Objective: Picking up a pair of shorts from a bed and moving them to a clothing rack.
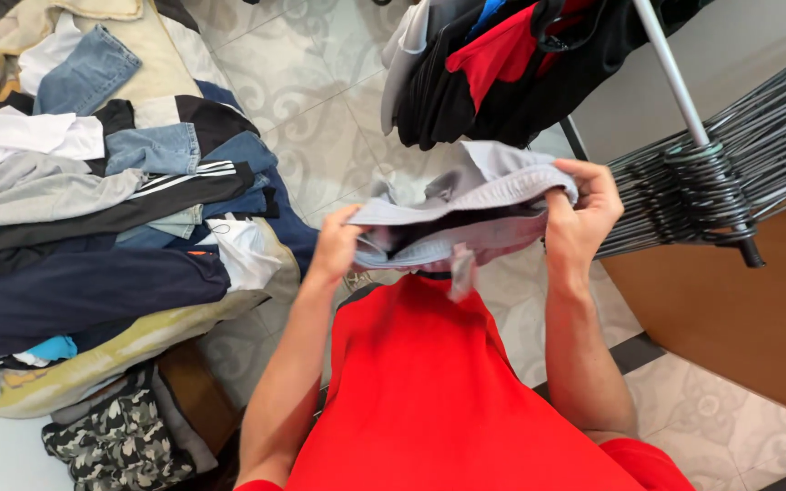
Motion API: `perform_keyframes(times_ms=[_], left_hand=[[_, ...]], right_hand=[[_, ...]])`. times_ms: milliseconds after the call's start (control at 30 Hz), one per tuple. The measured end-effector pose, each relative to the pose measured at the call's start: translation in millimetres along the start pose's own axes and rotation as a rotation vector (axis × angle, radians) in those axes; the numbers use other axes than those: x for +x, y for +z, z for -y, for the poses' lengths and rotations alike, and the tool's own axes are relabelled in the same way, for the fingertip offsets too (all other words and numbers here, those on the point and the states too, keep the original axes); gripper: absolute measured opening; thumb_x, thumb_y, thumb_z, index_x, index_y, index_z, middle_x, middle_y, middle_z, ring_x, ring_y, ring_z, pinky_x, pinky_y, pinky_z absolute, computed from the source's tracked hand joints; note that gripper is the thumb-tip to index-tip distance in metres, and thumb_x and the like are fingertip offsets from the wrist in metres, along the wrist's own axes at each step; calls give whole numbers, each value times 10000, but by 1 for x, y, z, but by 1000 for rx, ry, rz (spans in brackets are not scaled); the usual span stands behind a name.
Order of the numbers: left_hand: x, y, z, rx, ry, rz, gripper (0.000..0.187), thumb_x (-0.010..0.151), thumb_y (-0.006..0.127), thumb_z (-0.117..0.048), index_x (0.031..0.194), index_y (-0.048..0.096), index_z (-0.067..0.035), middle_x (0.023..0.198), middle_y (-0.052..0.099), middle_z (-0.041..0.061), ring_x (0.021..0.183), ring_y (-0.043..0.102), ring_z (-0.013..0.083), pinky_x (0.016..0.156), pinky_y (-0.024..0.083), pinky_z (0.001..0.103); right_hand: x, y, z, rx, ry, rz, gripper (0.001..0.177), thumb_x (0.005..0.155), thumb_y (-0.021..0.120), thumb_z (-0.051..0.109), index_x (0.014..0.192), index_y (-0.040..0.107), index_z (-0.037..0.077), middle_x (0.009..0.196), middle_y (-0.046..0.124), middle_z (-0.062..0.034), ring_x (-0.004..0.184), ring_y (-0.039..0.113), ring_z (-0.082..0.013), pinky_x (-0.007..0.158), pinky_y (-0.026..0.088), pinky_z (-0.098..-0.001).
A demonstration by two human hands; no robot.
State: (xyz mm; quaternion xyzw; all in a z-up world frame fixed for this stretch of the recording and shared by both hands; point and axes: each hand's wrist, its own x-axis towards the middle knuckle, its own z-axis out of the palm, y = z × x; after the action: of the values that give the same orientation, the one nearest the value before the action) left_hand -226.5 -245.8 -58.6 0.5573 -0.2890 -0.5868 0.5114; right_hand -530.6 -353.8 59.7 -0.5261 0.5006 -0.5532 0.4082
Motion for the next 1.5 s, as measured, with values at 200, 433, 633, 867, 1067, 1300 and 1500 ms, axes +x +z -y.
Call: perform_keyframes(times_ms=[200,433,633,867,1067,1300,1500], left_hand=[[-19,-23,-52,-112,46,73,300,955,521,-115,1056,749,51,978,749,76,856,670,137,795,525,284],[-42,-30,-61,-433,-180,-4,334,1005,511,-238,1001,728,16,931,748,88,805,698,182,764,558,325],[-52,-39,-55,-420,-120,-56,204,1022,586,-176,979,671,5,889,708,92,747,673,186,696,546,338],[-56,-76,-42,-101,16,46,313,850,553,-32,1108,704,62,979,722,96,851,664,155,787,526,291],[-70,-73,-40,915,11,-108,290,753,649,-68,1035,690,-14,991,724,151,939,689,319,818,534,402],[-45,-73,0,609,-229,-406,155,904,623,-135,1027,664,-48,930,718,149,910,735,349,805,560,418],[-57,5,-99,451,418,-681,118,980,632,-81,991,543,-4,820,551,90,747,516,193,659,442,304]], right_hand=[[-16,-1,-21,-308,-98,130,124,977,556,-22,1016,671,-49,934,662,-4,835,599,-73,765,492,-235],[-18,-23,-68,-98,327,325,281,1044,530,85,801,585,-46,689,446,26,622,328,-54,587,263,-268],[-14,-3,-25,-157,404,602,130,989,609,106,927,675,13,751,581,63,677,470,-21,594,379,-217],[-3,-14,-27,-47,359,580,113,945,622,1,1028,698,-11,877,693,-10,777,612,-65,682,473,-224],[-11,-7,-33,-67,267,476,184,897,630,-99,1059,681,-27,941,708,-38,843,663,-99,755,550,-248],[-4,8,-68,-576,114,549,280,775,632,-118,990,751,17,829,688,-105,724,637,-143,680,521,-284],[25,18,24,-308,-400,86,235,922,594,-139,1028,736,15,1007,692,-100,901,670,-189,796,534,-308]])
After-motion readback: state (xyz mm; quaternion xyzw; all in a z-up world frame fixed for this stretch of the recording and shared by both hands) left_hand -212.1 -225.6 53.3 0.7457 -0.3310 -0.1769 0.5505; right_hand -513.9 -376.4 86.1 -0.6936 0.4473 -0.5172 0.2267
